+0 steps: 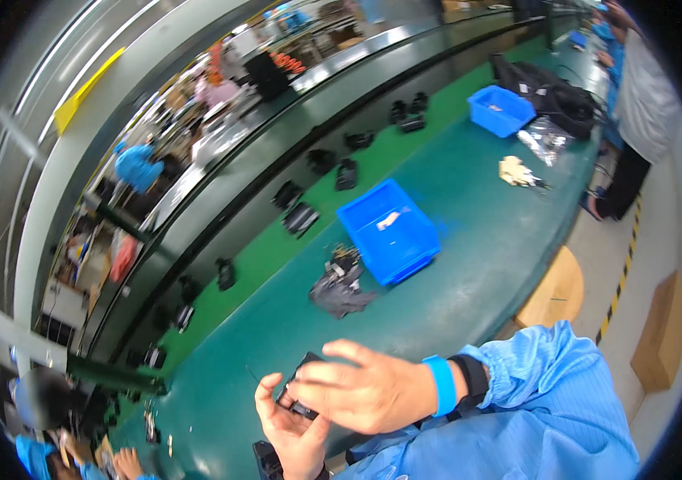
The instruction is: Assembling small plastic housings and electronic components on a production line workbench.
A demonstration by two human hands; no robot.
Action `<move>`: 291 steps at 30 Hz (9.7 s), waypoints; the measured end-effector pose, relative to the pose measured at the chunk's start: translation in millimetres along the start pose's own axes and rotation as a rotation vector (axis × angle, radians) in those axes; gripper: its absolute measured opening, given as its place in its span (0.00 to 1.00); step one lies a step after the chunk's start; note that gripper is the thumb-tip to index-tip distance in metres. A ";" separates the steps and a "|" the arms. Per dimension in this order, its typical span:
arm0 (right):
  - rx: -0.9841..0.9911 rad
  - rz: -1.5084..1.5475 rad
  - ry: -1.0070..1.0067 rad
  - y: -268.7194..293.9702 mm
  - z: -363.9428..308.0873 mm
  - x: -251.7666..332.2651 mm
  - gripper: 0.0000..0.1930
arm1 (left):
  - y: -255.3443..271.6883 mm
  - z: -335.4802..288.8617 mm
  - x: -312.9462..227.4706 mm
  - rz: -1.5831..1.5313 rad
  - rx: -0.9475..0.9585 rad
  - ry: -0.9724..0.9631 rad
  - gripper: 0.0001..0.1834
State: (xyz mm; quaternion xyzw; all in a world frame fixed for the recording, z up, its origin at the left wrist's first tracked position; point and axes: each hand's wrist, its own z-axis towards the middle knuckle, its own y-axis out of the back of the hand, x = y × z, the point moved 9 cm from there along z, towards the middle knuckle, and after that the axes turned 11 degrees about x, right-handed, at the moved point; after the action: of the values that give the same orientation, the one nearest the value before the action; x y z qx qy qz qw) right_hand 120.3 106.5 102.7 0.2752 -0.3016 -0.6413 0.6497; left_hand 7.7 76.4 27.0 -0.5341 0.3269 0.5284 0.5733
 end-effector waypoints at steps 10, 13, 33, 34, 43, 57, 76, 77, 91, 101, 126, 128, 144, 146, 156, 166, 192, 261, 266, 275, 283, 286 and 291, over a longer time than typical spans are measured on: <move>0.125 0.168 -0.135 -20.6 -59.2 -7.0 0.19 | -38.4 5.0 57.1 0.000 0.350 0.355 0.37; 0.087 0.258 -0.159 -13.8 -59.3 -18.4 0.20 | -43.6 8.6 55.7 -0.064 0.380 0.376 0.39; 0.535 -0.221 -0.513 -95.9 -26.9 -122.2 0.04 | -34.6 13.7 3.7 -0.358 0.154 0.329 0.42; 0.534 -0.231 -0.516 -100.6 -26.3 -123.6 0.04 | -31.1 16.9 2.1 -0.373 0.068 0.358 0.40; 0.546 -0.215 -0.485 -109.5 -33.6 -123.8 0.05 | -38.7 66.4 -37.0 0.020 0.112 -0.054 0.44; 0.486 -0.274 -0.450 -86.7 -29.3 -122.5 0.04 | 160.8 5.6 11.9 -0.211 -0.320 0.173 0.32; 0.428 -0.214 -0.469 -44.5 -32.6 -108.6 0.03 | 70.5 33.0 -8.9 -0.317 -0.131 0.217 0.36; 0.293 -0.224 -0.508 -28.2 -29.8 -110.1 0.02 | 59.8 35.7 -16.3 -0.344 -0.101 0.189 0.37; -0.303 -0.029 -0.561 39.6 -57.9 -118.8 0.02 | 20.1 40.7 -21.7 -0.387 -0.027 0.205 0.39; -0.300 1.078 -0.841 -54.2 -125.3 -107.6 0.09 | -33.8 48.1 22.7 -0.276 0.345 0.381 0.39; -0.346 0.612 -0.801 -18.1 -128.3 -92.7 0.10 | -19.3 40.9 29.5 -0.374 0.316 0.347 0.29; -0.328 0.751 -0.816 -26.0 -125.6 -89.0 0.10 | -18.4 32.6 23.2 -0.445 0.362 0.304 0.29; -0.618 1.408 -0.704 38.8 -104.0 -160.8 0.08 | 85.2 8.3 -11.4 -0.247 -0.342 0.174 0.24; -0.596 1.530 -0.764 24.9 -101.3 -162.4 0.08 | 95.4 3.6 12.6 -0.071 -0.390 0.296 0.23; -0.466 1.650 -0.821 3.5 -91.9 -144.4 0.07 | 99.1 -15.8 -1.6 0.655 -0.468 0.363 0.28; -0.254 1.570 -0.693 -9.3 -62.8 -124.5 0.04 | -61.0 59.5 -12.4 0.367 0.040 0.084 0.16; -0.016 0.864 -0.346 32.8 -49.1 -109.9 0.11 | -86.2 53.0 29.0 -0.074 0.110 0.257 0.10; 0.102 1.450 -0.772 -51.5 -36.1 -84.2 0.21 | -15.5 26.2 -13.0 0.231 -0.104 -0.037 0.04; 0.093 1.464 -0.724 -54.3 -25.1 -72.5 0.17 | -0.1 20.0 -13.3 0.254 -0.175 -0.040 0.05; -0.062 1.443 -0.750 -62.7 -24.9 -73.3 0.12 | 4.0 17.8 -6.7 0.257 -0.131 0.022 0.06; -0.191 1.199 -0.706 -57.7 -11.3 -69.5 0.08 | 14.2 14.9 -9.5 0.238 -0.114 0.034 0.05; -0.225 1.150 -0.715 -61.1 -10.0 -69.6 0.06 | 18.8 13.6 -7.0 0.232 -0.112 0.043 0.05; -0.293 0.861 -0.641 -43.6 -1.1 -68.2 0.03 | 23.3 8.0 15.7 0.107 -0.054 0.172 0.18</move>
State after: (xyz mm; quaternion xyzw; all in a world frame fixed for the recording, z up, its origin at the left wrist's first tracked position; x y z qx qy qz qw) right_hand 92.3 173.5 66.9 -0.1749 -0.4770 -0.4050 0.7602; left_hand -12.4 85.1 7.7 -0.5746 0.3887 0.5188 0.4995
